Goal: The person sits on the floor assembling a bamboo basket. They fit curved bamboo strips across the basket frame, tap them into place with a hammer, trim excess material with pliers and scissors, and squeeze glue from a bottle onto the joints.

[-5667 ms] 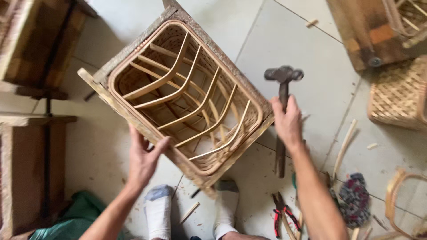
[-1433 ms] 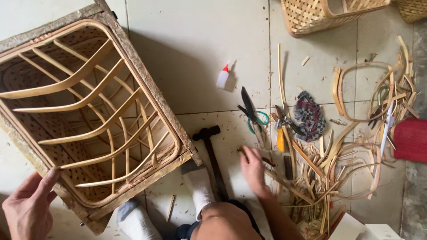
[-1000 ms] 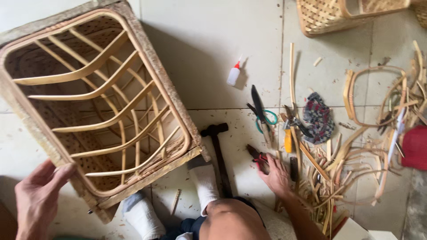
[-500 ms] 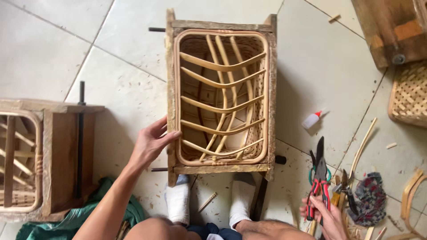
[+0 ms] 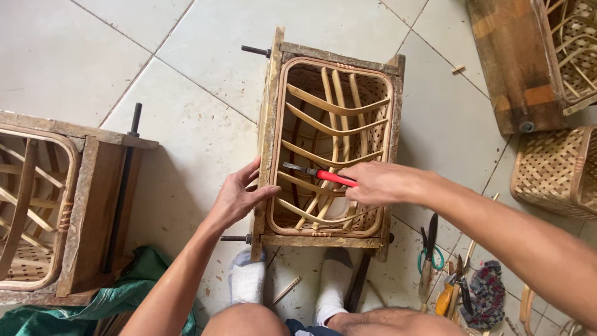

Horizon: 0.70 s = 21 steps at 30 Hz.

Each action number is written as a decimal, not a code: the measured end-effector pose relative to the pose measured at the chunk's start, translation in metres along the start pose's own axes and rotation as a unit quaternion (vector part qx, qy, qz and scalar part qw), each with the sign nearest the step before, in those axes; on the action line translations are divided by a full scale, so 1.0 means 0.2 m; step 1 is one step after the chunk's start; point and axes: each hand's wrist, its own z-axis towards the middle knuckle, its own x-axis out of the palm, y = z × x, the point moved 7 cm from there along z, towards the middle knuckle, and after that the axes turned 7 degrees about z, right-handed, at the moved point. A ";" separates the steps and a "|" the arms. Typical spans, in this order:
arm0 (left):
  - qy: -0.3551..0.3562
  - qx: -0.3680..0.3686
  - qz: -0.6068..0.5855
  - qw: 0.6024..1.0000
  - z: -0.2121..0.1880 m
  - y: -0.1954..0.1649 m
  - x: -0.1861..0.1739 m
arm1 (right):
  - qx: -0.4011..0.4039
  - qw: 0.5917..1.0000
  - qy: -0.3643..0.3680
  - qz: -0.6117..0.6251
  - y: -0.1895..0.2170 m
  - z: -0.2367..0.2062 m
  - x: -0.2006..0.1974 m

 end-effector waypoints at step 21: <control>-0.037 -0.017 -0.036 0.999 0.03 0.08 -0.04 | -0.072 0.994 -0.013 -0.075 0.21 0.07 -0.05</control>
